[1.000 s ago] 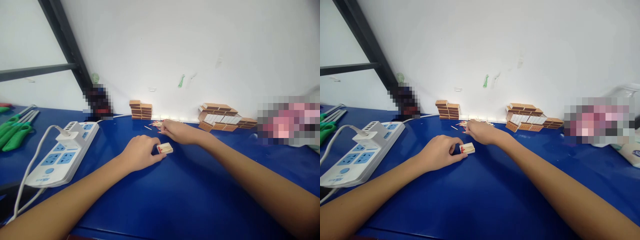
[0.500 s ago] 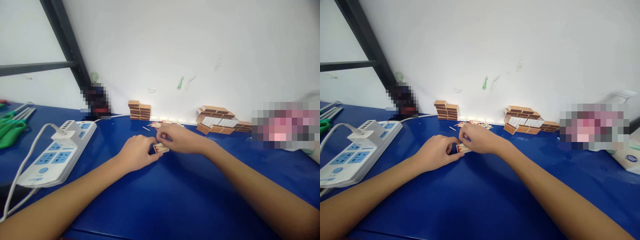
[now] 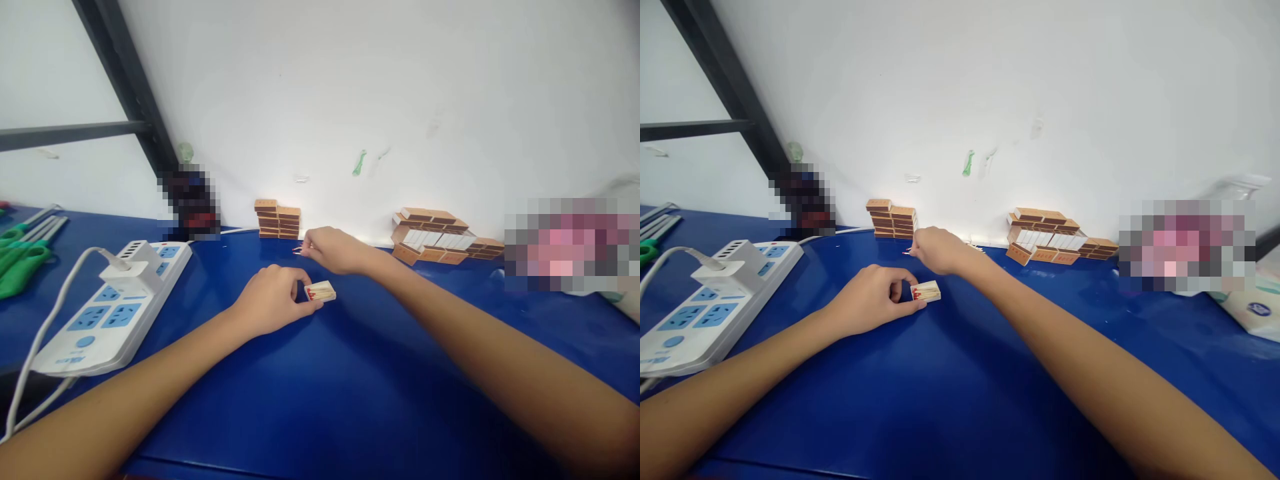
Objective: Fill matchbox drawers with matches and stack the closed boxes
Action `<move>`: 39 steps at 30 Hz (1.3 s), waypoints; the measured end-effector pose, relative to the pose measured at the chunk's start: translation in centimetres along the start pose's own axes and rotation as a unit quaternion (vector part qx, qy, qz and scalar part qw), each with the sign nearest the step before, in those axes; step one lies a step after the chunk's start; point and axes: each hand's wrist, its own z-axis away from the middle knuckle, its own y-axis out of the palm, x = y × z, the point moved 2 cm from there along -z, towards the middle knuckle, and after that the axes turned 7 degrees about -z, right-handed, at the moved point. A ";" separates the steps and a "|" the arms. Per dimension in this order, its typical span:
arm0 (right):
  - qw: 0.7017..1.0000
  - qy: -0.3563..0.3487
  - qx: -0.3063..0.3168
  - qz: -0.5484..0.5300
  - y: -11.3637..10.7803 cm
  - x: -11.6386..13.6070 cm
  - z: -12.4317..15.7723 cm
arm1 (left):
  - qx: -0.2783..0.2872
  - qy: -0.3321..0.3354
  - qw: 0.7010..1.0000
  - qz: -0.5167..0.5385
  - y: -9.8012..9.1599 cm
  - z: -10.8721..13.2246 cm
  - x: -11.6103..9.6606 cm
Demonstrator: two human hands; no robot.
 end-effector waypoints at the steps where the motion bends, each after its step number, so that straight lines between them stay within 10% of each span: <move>1: 1.000 -0.004 -0.003 -0.003 -0.6 -0.2 1.2 | -0.002 -0.005 1.000 -0.001 0.1 0.0 0.0; 7: 0.995 -0.022 0.080 -0.056 -0.5 -0.2 6.7 | -0.006 -0.003 1.000 0.002 0.4 0.0 0.0; 19: 0.983 -0.021 0.071 -0.169 1.3 -0.8 7.3 | 0.001 0.026 1.000 -0.008 0.3 0.2 -0.1; 32: 0.980 0.036 -0.136 -0.138 1.2 -6.0 6.0 | 0.047 0.152 0.986 -0.052 0.0 0.7 -1.2; 39: 0.989 0.025 -0.097 -0.104 1.9 -7.8 6.0 | 0.050 0.158 0.984 -0.069 0.1 0.7 -1.2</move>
